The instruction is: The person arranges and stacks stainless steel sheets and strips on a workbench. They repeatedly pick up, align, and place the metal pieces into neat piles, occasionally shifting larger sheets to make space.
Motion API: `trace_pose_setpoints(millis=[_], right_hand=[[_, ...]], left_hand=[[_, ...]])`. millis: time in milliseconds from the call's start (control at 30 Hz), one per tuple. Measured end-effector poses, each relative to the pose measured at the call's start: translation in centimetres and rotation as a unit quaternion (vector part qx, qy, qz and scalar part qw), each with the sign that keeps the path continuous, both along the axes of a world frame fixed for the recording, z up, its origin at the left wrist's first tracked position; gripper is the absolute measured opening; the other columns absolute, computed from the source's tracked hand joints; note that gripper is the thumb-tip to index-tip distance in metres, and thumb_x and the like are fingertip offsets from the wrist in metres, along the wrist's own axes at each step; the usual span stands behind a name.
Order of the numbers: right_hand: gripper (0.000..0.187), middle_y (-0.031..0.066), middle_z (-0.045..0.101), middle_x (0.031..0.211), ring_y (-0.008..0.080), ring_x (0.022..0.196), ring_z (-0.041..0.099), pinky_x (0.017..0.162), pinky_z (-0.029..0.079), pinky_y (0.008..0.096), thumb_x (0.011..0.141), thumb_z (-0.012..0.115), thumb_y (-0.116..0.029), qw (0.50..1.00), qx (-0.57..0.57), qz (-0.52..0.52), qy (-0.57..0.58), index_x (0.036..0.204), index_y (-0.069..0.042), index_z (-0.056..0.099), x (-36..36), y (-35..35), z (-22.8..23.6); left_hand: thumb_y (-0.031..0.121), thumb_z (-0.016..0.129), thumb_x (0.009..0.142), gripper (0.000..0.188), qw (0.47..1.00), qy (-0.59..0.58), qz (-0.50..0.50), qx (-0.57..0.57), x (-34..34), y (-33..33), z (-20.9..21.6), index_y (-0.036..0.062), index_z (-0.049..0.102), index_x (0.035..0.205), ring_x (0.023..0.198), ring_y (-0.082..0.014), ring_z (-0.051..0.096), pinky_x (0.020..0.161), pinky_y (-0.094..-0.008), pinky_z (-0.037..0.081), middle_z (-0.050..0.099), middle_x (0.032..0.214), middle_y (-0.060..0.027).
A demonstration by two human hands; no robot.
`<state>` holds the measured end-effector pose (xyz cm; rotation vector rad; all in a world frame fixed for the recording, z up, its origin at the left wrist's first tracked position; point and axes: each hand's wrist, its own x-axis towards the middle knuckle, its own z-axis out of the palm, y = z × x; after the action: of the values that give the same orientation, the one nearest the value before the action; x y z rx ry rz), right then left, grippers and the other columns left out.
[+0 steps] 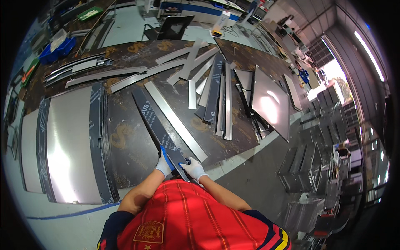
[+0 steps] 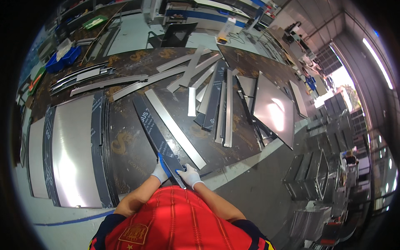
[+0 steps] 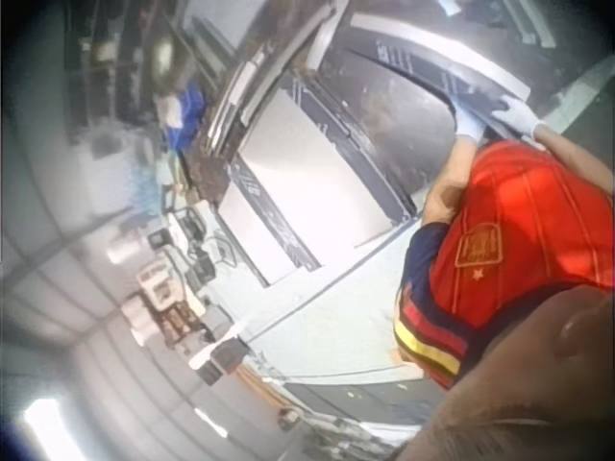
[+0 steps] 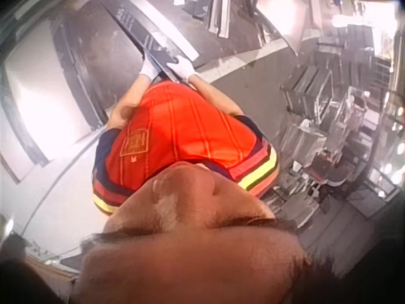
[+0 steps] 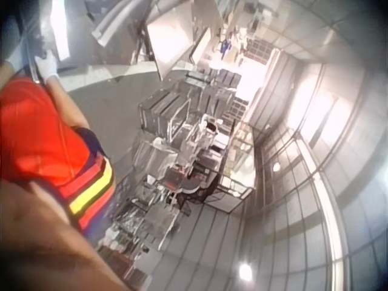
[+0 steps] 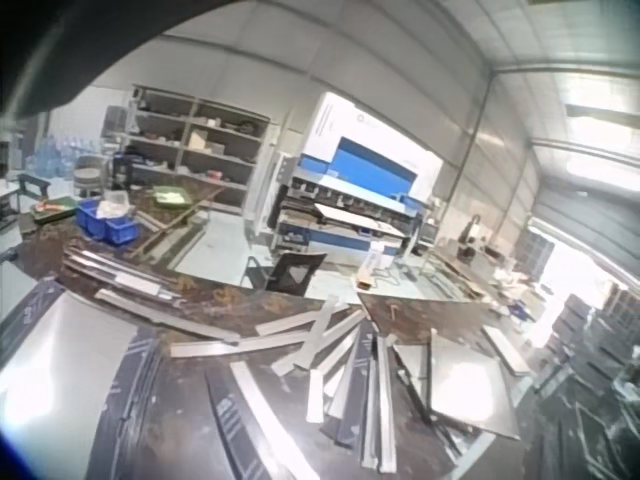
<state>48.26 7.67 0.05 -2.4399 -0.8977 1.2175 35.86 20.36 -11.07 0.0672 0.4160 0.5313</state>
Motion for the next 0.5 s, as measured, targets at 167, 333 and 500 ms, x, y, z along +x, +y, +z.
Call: trace_pose_setpoints(millis=[167, 333, 500], right_hand=[[0.051, 0.0245, 0.071, 0.132, 0.0449, 0.124, 0.070, 0.107, 0.056, 0.0532, 0.101, 0.075, -0.047, 0.995, 0.039, 0.031, -0.082, 0.131, -0.006, 0.069, -0.7, 0.7, 2.5], [0.049, 0.0248, 0.067, 0.134, 0.0458, 0.123, 0.067, 0.106, 0.056, 0.0529, 0.098, 0.081, -0.037, 0.983, 0.077, 0.090, -0.137, 0.133, -0.007, 0.065, -2.1, 0.7, 4.4], [0.077, 0.0276, 0.062, 0.141, 0.0481, 0.129, 0.062, 0.114, 0.051, 0.0546, 0.090, 0.089, -0.041, 0.968, 0.148, 0.145, -0.139, 0.148, -0.002, 0.057, -2.5, 0.6, 4.7]], left_hand=[[0.076, 0.041, 0.113, 0.079, 0.995, 0.071, -0.016, -0.065, -0.8, 0.3, 0.0, 0.0193, 0.050, 0.167, 0.144, -0.0333, 0.060, 0.123, -0.0527, 0.047, 0.059, 0.164, -0.0102], [0.068, 0.060, 0.111, 0.074, 0.931, 0.360, -0.013, 0.058, -0.2, 1.2, 3.5, 0.0237, 0.043, 0.168, 0.126, -0.0288, 0.070, 0.101, -0.0518, 0.060, 0.065, 0.151, -0.0084], [0.081, 0.055, 0.106, 0.095, 0.983, 0.178, -0.012, -0.032, 0.0, 2.8, 5.2, 0.0119, 0.039, 0.169, 0.142, -0.0380, 0.059, 0.114, -0.0606, 0.053, 0.053, 0.163, -0.0135]])
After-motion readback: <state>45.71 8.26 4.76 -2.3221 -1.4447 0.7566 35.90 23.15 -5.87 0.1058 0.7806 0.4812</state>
